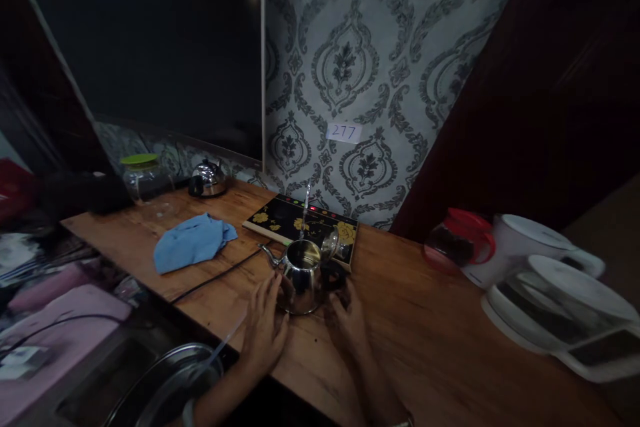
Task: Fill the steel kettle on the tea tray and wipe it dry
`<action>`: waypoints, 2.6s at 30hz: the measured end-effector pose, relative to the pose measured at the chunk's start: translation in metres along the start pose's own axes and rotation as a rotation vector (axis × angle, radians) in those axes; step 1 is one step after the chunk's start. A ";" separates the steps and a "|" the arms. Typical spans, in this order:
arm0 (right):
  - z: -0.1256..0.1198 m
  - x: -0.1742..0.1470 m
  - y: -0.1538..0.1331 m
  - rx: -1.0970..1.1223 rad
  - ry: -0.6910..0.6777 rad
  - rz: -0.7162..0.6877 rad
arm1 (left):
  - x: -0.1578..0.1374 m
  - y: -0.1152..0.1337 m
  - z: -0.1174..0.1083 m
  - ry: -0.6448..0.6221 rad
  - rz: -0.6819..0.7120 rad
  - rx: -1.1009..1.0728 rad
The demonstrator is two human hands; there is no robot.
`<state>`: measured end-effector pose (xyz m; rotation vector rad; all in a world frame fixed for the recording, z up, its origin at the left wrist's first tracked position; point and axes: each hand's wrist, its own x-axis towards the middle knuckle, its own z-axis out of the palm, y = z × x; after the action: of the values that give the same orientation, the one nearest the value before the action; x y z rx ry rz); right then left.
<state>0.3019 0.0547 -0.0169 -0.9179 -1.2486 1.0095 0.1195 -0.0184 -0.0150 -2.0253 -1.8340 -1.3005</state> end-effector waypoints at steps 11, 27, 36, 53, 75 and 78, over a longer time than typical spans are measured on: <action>-0.002 0.002 0.003 -0.009 -0.033 0.046 | 0.000 0.000 0.001 -0.015 -0.002 0.019; 0.001 -0.001 -0.011 0.030 -0.034 0.068 | 0.001 0.002 -0.001 -0.034 -0.018 -0.032; -0.001 0.000 -0.010 -0.010 -0.037 0.076 | 0.001 0.003 -0.001 -0.035 -0.011 -0.022; -0.005 0.003 -0.012 -0.026 0.089 0.016 | 0.000 0.001 0.000 -0.051 -0.013 -0.052; -0.006 0.002 -0.013 0.013 0.108 0.037 | 0.000 0.002 0.000 -0.047 -0.010 -0.043; -0.007 0.002 -0.011 0.015 0.099 0.045 | 0.000 0.002 0.000 -0.048 -0.016 -0.040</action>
<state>0.3100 0.0536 -0.0070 -0.9771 -1.1409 0.9958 0.1210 -0.0188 -0.0136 -2.0836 -1.8632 -1.3149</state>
